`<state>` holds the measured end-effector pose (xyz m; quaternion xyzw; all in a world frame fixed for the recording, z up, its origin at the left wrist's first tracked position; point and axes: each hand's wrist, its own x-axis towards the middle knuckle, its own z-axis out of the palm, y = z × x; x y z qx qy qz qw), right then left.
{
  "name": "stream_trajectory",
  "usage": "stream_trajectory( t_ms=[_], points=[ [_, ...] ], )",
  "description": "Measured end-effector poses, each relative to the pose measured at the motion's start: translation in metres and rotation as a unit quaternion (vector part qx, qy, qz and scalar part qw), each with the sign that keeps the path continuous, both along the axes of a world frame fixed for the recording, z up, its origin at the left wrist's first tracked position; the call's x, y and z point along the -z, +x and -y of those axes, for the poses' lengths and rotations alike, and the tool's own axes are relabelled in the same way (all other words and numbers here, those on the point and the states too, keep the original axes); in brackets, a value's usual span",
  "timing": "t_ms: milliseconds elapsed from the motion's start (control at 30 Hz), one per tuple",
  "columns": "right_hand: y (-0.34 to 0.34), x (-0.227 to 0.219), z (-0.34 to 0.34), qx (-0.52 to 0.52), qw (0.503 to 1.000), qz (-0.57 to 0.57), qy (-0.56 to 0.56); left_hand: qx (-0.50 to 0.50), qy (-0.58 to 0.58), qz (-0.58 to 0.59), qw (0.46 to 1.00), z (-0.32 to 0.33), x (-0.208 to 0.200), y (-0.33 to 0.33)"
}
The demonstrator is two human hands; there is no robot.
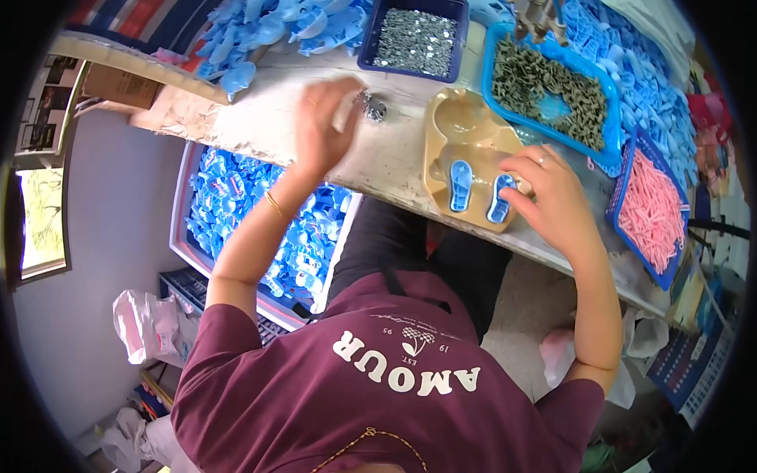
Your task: Assembling small plastic toys using a pneumatic screwdriver at a factory workbench.
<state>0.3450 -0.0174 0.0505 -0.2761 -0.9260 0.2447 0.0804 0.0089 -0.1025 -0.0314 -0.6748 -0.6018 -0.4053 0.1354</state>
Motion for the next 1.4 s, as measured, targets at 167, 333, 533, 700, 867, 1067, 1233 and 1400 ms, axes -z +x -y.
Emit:
stream_trajectory(
  t_ms=[167,333,533,700,867,1067,1233,1400],
  points=[
    [-0.011,0.011,-0.007,0.02,0.999,-0.047,-0.015,-0.163,0.003,-0.071,0.984,-0.048,-0.008,-0.102],
    [-0.009,0.014,-0.004,0.028,0.997,-0.042,-0.054,-0.072,-0.033,0.155,0.985,-0.065,-0.028,-0.132],
    [-0.007,0.013,-0.001,0.047,0.994,-0.059,-0.077,0.161,0.062,0.679,0.713,-0.02,-0.076,-0.15],
    [-0.016,0.007,0.007,0.038,0.993,-0.104,-0.041,0.13,0.077,0.687,0.71,0.042,-0.063,-0.13],
    [-0.042,-0.01,0.025,-0.004,0.98,-0.197,-0.035,0.112,0.05,0.691,0.713,0.094,-0.039,-0.095],
    [-0.081,-0.009,0.037,0.024,0.949,-0.313,0.023,0.367,-0.097,0.663,0.645,0.061,-0.024,-0.015],
    [-0.021,0.006,0.018,0.079,0.966,-0.242,0.052,0.221,-0.149,0.478,0.837,0.028,-0.037,0.041],
    [-0.014,0.033,0.024,0.009,0.969,-0.119,0.219,0.211,-0.124,0.182,0.952,0.013,-0.034,0.067]
  ],
)
